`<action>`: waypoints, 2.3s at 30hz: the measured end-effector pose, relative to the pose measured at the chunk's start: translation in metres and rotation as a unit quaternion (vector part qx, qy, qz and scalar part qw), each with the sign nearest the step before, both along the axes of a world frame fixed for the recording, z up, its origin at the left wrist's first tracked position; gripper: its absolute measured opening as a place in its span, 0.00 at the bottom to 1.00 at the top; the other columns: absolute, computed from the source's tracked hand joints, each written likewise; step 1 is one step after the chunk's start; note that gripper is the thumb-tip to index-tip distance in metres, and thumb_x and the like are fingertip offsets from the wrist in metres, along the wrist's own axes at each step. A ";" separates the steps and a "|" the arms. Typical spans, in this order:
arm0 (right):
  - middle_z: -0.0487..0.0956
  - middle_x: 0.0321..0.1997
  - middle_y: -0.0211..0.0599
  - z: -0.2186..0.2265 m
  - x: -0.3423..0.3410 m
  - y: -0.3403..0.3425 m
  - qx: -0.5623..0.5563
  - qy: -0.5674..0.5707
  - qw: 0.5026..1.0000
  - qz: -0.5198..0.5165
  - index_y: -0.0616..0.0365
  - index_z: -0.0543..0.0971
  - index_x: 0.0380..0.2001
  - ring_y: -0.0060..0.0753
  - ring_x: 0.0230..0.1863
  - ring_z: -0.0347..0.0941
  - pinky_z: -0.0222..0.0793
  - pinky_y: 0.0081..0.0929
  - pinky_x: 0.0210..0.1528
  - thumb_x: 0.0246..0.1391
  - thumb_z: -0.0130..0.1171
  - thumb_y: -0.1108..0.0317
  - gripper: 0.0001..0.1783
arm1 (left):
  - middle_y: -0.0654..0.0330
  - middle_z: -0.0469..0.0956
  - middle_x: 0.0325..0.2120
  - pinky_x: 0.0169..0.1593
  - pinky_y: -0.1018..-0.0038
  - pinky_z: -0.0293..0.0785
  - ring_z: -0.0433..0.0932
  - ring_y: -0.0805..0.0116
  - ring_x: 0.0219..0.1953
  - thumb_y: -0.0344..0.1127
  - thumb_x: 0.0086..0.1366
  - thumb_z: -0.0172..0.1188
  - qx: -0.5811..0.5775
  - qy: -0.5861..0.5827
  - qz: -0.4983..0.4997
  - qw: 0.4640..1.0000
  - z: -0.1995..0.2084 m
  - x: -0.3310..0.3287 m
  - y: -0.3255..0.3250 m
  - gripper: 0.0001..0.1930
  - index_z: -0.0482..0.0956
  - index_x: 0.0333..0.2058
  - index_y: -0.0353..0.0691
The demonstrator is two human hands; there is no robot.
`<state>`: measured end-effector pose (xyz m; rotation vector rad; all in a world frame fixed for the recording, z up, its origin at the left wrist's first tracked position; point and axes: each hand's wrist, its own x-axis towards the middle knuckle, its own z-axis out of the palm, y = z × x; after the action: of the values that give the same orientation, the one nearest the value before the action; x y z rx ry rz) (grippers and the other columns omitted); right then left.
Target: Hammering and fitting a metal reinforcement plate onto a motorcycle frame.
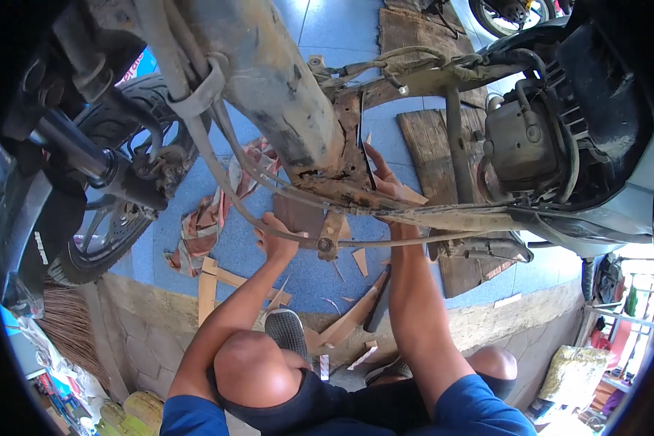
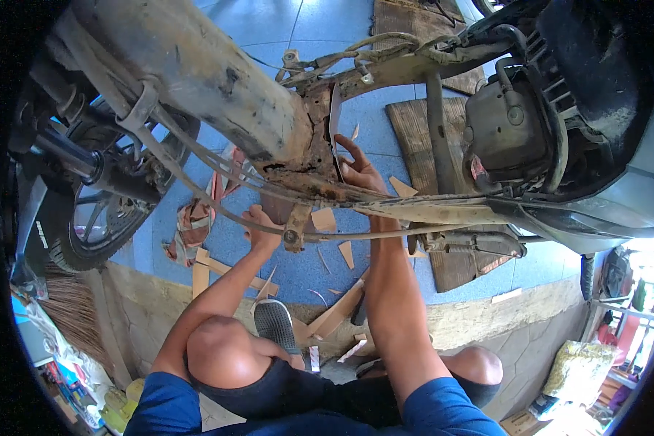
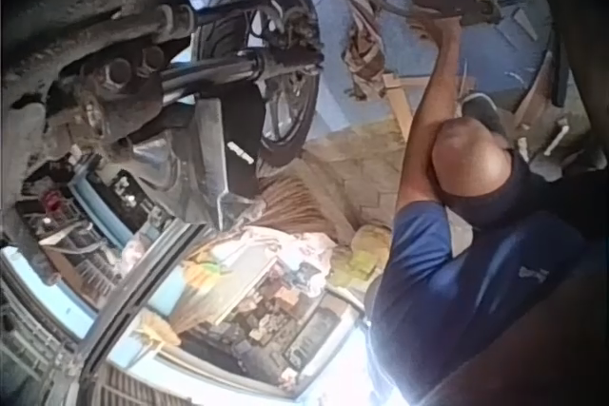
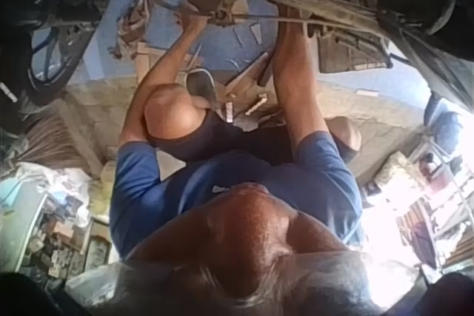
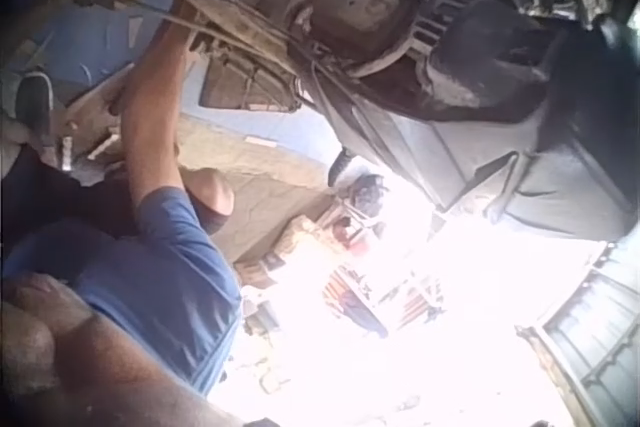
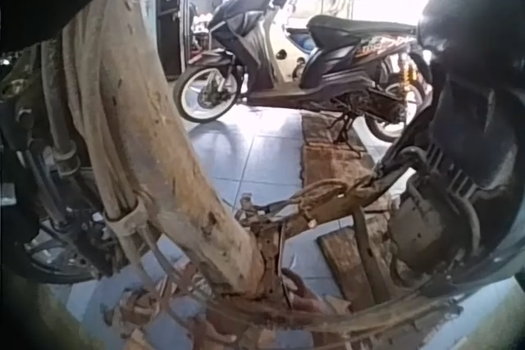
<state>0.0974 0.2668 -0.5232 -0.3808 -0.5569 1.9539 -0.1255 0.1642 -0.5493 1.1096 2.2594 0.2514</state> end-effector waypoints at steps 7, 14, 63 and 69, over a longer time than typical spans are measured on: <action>0.78 0.45 0.37 0.017 0.007 -0.002 0.027 -0.089 0.995 0.030 0.53 0.60 0.68 0.29 0.45 0.77 0.76 0.30 0.46 0.50 0.70 0.65 0.44 | 0.45 0.68 0.50 0.52 0.53 0.66 0.68 0.48 0.53 0.37 0.44 0.77 0.007 -0.084 0.026 0.996 -0.022 -0.015 -0.002 0.36 0.64 0.47 0.33; 0.76 0.48 0.38 0.022 0.005 -0.001 0.018 -0.093 0.995 0.013 0.56 0.64 0.66 0.32 0.49 0.76 0.76 0.27 0.48 0.48 0.71 0.66 0.42 | 0.58 0.79 0.39 0.41 0.69 0.77 0.80 0.65 0.38 0.26 0.55 0.67 0.013 -0.535 0.103 0.838 0.003 -0.040 0.030 0.19 0.73 0.45 0.34; 0.51 0.75 0.34 0.024 0.020 0.007 0.157 -0.241 0.958 -0.011 0.51 0.72 0.61 0.47 0.74 0.49 0.54 0.48 0.71 0.43 0.73 0.50 0.42 | 0.55 0.68 0.61 0.64 0.60 0.64 0.66 0.54 0.62 0.48 0.74 0.39 0.102 -0.806 0.035 0.582 0.000 -0.082 0.093 0.25 0.64 0.63 0.42; 0.51 0.75 0.32 0.032 0.019 0.005 0.080 -0.159 0.984 0.019 0.57 0.71 0.61 0.40 0.64 0.66 0.66 0.40 0.63 0.41 0.76 0.57 0.43 | 0.55 0.69 0.60 0.62 0.57 0.68 0.70 0.53 0.59 0.47 0.73 0.42 0.105 -0.753 0.123 0.638 0.020 -0.068 0.099 0.24 0.66 0.61 0.41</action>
<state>0.1169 0.2721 -0.4916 -0.5873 -0.9259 1.8788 -0.1933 0.2634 -0.5297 0.2660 0.7747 1.0855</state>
